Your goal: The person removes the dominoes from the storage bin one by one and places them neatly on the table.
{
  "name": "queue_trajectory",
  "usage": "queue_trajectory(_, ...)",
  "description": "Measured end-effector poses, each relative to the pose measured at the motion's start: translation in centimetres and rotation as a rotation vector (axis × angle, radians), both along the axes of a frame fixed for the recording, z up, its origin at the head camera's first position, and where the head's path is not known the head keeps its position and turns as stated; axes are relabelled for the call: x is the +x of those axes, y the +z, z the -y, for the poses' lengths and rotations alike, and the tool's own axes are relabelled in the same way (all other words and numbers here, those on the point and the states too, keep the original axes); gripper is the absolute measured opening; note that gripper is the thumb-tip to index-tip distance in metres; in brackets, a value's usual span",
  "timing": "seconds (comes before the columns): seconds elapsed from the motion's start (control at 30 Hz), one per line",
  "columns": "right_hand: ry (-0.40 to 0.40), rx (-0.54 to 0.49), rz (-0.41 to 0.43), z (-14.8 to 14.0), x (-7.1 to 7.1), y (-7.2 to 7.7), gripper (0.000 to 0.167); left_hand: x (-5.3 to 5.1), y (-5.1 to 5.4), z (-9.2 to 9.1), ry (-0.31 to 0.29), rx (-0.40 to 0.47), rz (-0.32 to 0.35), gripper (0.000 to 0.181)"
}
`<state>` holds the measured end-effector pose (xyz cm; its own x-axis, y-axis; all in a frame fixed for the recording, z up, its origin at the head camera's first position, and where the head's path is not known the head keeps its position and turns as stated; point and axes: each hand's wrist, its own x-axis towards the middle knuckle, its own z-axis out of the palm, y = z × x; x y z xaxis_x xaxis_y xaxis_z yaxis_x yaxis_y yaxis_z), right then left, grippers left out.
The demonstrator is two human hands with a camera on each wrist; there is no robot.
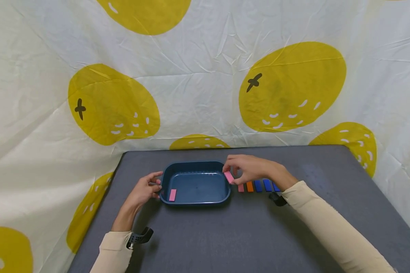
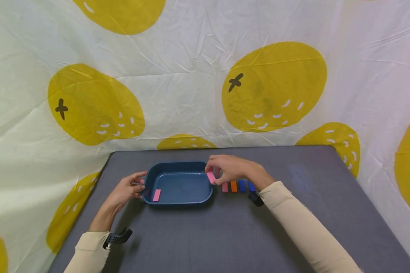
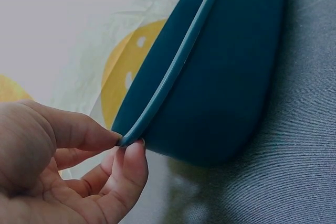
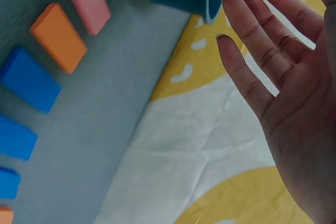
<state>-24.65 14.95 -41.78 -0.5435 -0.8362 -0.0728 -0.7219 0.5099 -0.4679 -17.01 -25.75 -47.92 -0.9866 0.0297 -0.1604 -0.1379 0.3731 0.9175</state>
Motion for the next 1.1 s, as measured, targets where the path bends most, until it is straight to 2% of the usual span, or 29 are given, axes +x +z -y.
queue_trajectory(0.43, -0.052, -0.077, -0.006, -5.0, 0.1, -1.2, 0.033, 0.1, -0.2, 0.1, -0.012, -0.008, -0.019, 0.055)
queue_trajectory(1.1, -0.212, -0.082, -0.011, -12.2, 0.7, -3.1, 0.034, 0.2, -0.5, 0.1, -0.007, -0.009, -0.028, 0.055)
